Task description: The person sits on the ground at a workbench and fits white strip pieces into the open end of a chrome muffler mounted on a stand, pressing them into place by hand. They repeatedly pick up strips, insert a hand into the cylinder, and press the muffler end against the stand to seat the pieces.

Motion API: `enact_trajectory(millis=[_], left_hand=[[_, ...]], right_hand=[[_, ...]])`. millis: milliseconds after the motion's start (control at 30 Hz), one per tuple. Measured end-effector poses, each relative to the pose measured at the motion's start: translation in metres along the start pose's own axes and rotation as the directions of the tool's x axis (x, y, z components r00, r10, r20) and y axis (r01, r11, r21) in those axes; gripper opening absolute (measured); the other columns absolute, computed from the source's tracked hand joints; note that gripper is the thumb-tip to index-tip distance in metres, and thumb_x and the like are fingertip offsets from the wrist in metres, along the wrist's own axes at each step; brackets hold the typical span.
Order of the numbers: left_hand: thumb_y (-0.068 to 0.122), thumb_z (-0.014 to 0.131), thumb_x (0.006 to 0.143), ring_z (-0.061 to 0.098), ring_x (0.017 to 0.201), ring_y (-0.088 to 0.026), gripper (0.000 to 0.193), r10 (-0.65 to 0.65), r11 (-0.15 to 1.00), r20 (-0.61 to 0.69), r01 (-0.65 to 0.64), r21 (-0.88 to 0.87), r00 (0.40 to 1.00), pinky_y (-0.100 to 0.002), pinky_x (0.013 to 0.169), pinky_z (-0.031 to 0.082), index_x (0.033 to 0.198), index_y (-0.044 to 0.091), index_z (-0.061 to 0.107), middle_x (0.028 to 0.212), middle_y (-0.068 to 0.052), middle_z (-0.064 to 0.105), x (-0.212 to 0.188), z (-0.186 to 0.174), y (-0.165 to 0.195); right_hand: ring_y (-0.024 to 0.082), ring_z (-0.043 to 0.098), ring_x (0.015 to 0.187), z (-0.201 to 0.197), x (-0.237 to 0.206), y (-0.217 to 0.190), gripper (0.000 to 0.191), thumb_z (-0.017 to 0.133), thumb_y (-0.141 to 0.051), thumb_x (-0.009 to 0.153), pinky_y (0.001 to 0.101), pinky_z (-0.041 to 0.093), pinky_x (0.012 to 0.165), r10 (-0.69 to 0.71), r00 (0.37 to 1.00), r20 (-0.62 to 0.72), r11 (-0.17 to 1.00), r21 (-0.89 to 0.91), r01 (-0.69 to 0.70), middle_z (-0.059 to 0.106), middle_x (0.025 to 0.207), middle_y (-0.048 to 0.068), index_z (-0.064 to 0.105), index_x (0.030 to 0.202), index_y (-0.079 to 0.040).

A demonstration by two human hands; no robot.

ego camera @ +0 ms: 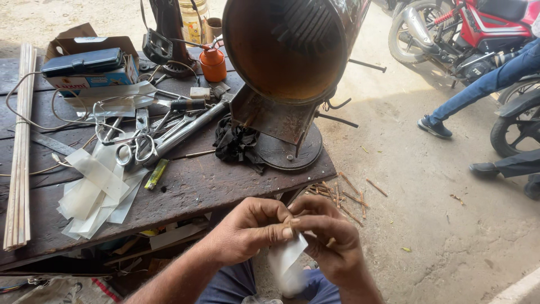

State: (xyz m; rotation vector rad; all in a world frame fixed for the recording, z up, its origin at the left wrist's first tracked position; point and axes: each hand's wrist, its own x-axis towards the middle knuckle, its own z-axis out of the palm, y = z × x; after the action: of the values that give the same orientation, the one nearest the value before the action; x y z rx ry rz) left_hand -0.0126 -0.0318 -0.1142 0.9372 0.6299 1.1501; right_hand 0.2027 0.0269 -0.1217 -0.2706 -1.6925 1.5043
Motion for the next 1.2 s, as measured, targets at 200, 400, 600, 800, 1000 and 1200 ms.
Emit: enact_trajectory(millis=[200,400,600,800,1000,1200], left_hand=[[0.033,0.084,0.083,0.073,0.079,-0.013,0.037,0.043,0.982,-0.115,-0.021,0.189,0.992,-0.029,0.07,0.06,0.099,0.002,0.072,0.086,-0.007,0.077,-0.001,0.003,-0.003],[0.035,0.082,0.088,0.074,0.07,-0.015,0.032,0.257,0.651,0.001,-0.174,0.739,0.966,-0.031,0.06,0.062,0.096,0.004,0.076,0.08,-0.005,0.075,-0.009,0.005,0.013],[0.02,0.077,0.094,0.067,0.06,-0.021,0.018,0.535,0.368,0.106,-0.344,0.864,0.838,-0.035,0.052,0.052,0.085,0.005,0.073,0.069,-0.005,0.066,-0.005,0.012,0.0],[0.011,0.075,0.086,0.06,0.056,-0.018,0.01,0.767,-0.008,0.192,-0.29,0.957,0.613,-0.036,0.049,0.049,0.083,0.005,0.067,0.065,-0.004,0.059,0.0,0.023,-0.001],[0.017,0.078,0.096,0.069,0.065,-0.015,0.017,0.769,-0.014,0.281,-0.425,0.905,0.574,-0.032,0.053,0.054,0.105,0.003,0.075,0.08,-0.003,0.07,-0.008,0.022,0.001],[0.022,0.077,0.099,0.075,0.097,-0.025,0.021,0.676,0.132,0.357,-0.583,0.802,0.645,-0.034,0.08,0.063,0.109,0.005,0.071,0.103,-0.011,0.073,-0.014,0.026,-0.018]], right_hand=[[0.019,0.066,0.107,0.004,0.0,0.006,0.017,0.075,0.008,0.09,0.0304,0.057,0.092,0.004,0.998,-0.067,0.998,0.062,0.0,0.065,0.125,0.015,0.076,0.104,-0.001],[0.016,0.074,0.085,0.0,0.006,-0.014,0.012,0.075,-0.001,0.088,0.0283,0.061,0.07,-0.047,0.999,0.016,0.861,-0.507,0.048,0.075,0.094,0.009,0.076,0.099,-0.002],[0.014,0.069,0.073,0.015,0.01,-0.017,0.006,0.065,-0.005,0.083,0.0278,0.057,0.065,-0.08,0.991,-0.108,0.793,-0.609,-0.002,0.07,0.083,0.007,0.069,0.086,0.0],[0.011,0.066,0.062,0.025,0.007,-0.002,0.008,0.067,-0.009,0.084,0.0274,0.054,0.056,-0.152,0.941,-0.304,0.668,-0.733,-0.129,0.07,0.078,0.007,0.067,0.083,-0.001],[0.014,0.067,0.074,0.011,0.01,0.002,0.031,0.066,-0.027,0.1,0.0271,0.056,0.062,0.344,0.866,-0.364,0.934,0.227,-0.276,0.07,0.091,0.009,0.067,0.112,0.001],[0.017,0.068,0.094,0.009,0.008,0.014,0.038,0.077,-0.003,0.095,0.0275,0.057,0.083,0.199,0.83,-0.522,0.973,0.203,-0.105,0.069,0.105,0.013,0.056,0.126,0.004]])
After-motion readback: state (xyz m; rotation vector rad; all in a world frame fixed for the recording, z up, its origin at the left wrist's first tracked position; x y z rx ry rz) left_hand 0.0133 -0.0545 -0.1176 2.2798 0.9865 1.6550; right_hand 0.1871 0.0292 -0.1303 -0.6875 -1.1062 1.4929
